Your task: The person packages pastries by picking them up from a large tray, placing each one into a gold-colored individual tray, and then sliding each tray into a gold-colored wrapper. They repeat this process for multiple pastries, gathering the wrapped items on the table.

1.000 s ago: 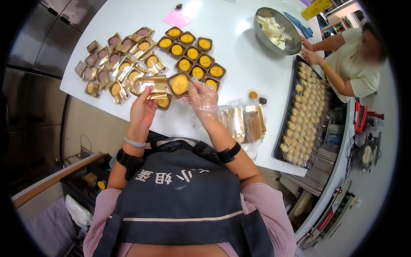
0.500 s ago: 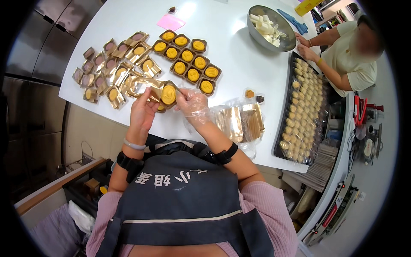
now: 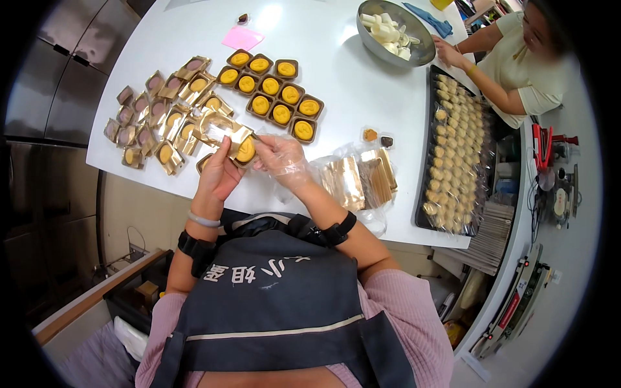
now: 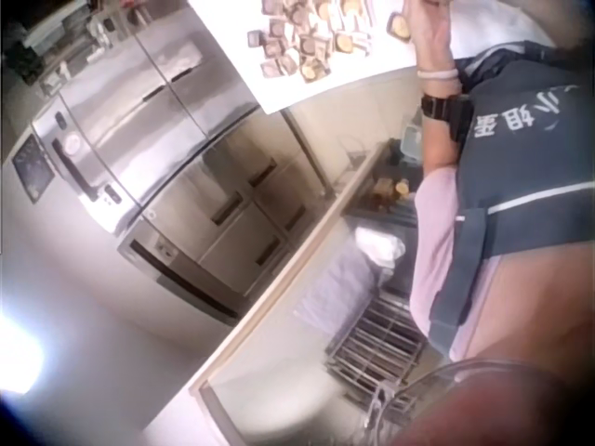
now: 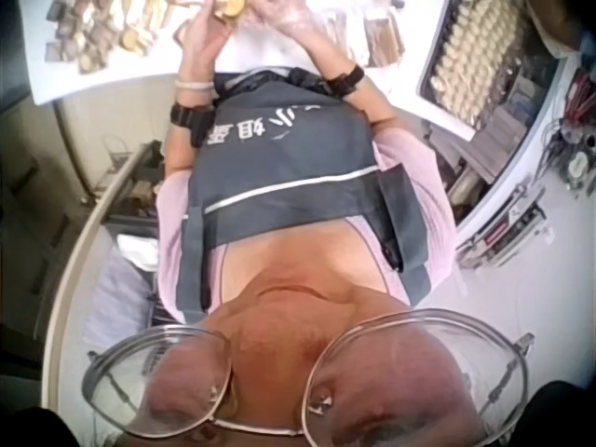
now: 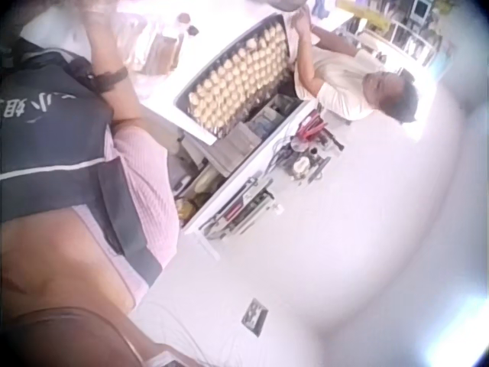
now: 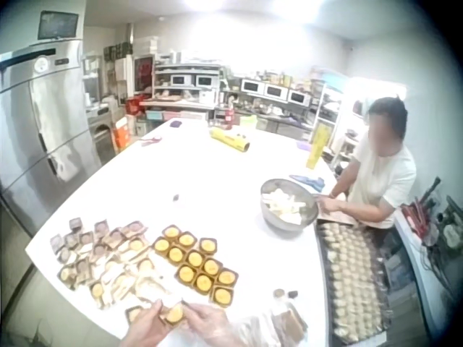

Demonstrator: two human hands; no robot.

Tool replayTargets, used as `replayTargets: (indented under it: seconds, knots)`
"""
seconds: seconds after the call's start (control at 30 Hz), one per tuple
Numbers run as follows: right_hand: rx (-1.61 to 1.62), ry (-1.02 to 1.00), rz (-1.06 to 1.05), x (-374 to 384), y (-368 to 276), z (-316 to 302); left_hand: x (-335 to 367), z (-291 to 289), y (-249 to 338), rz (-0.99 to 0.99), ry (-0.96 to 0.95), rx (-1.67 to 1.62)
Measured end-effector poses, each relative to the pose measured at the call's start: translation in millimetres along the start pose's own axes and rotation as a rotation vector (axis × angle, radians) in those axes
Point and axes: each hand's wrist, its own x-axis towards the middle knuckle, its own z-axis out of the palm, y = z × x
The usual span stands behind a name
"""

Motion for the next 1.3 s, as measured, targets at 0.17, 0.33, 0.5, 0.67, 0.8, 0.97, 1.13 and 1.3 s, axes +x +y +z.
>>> replayTargets:
  seconds: [0.17, 0.33, 0.5, 0.67, 0.8, 0.97, 1.13, 1.3]
  knots:
    - [-0.472, -0.16, -0.301, 3, 0, -27, -5, 6, 7, -0.113, 0.025, 0.012]
    - [-0.771, -0.262, -0.989, 23, 7, -42, -7, -1, -6, -0.417, -0.082, 0.021]
    - [-0.524, -0.341, -0.415, 21, 6, -42, -9, 0, -12, -0.41, -0.054, 0.089]
    - [-0.462, -0.283, -0.4, 27, 26, -42, -7, -6, -22, -0.586, -0.043, 0.186]
    - [-0.449, -0.028, -0.359, 23, 41, -34, -3, -16, -30, -0.561, -0.068, 0.154]
    - [-0.716, 0.117, -0.542, 25, 54, -35, 9, -27, -25, -0.535, -0.066, 0.218]
    - [-0.699, 0.175, -0.248, 9, 7, -77, 46, -60, -2, -0.426, 0.057, 0.07]
    - [-1.0, 0.798, -0.105, -24, 21, -202, 99, -72, 5, -0.482, 0.173, -0.085]
